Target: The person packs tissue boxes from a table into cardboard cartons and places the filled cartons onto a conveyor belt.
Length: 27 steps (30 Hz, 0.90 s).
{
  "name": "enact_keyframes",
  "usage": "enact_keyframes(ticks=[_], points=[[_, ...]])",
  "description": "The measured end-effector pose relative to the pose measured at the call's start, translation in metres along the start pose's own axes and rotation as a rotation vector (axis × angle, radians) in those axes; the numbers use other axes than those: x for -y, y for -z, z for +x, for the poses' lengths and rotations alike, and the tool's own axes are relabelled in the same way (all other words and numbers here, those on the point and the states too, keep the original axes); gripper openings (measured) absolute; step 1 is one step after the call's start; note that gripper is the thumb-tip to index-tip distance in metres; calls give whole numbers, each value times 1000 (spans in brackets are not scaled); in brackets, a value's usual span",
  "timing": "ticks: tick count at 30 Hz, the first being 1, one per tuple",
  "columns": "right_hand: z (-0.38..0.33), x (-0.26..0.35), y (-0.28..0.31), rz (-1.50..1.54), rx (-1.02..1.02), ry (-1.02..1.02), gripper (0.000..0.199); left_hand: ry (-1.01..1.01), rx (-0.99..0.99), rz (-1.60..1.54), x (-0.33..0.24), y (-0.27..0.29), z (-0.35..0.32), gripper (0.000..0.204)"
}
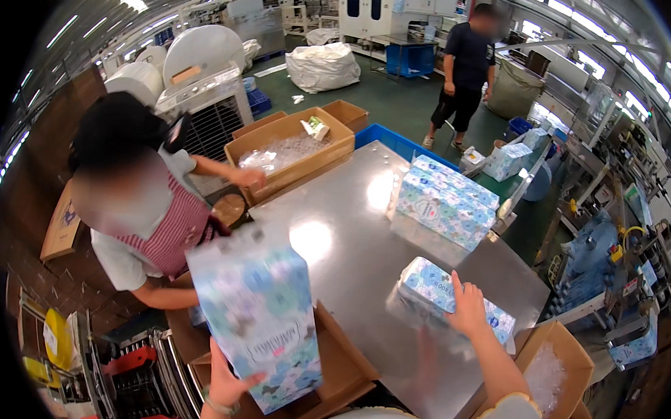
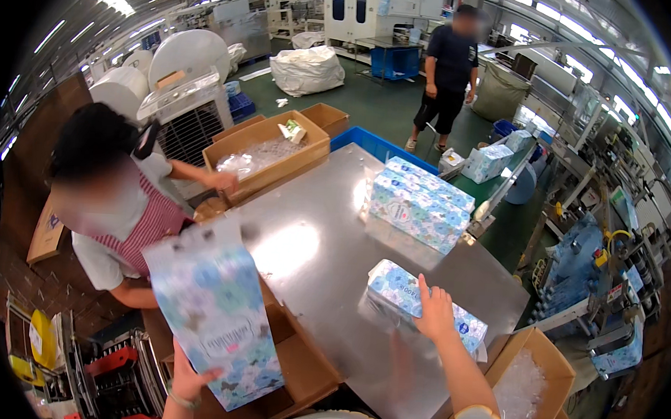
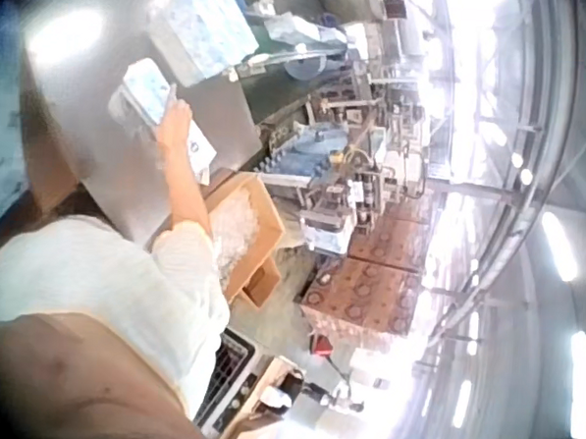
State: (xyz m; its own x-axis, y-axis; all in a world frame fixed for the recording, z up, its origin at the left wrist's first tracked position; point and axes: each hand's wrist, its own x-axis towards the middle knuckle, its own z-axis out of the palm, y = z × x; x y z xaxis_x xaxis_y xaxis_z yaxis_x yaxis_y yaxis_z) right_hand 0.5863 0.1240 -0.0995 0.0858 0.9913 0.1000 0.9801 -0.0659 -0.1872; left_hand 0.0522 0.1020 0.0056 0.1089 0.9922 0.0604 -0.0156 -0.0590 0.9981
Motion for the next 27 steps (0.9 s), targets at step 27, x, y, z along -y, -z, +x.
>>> enact_keyframes(ticks=[27], points=[[-88,346,-295,-120,842,1004,84,656,982,777,274,39,-127,84]])
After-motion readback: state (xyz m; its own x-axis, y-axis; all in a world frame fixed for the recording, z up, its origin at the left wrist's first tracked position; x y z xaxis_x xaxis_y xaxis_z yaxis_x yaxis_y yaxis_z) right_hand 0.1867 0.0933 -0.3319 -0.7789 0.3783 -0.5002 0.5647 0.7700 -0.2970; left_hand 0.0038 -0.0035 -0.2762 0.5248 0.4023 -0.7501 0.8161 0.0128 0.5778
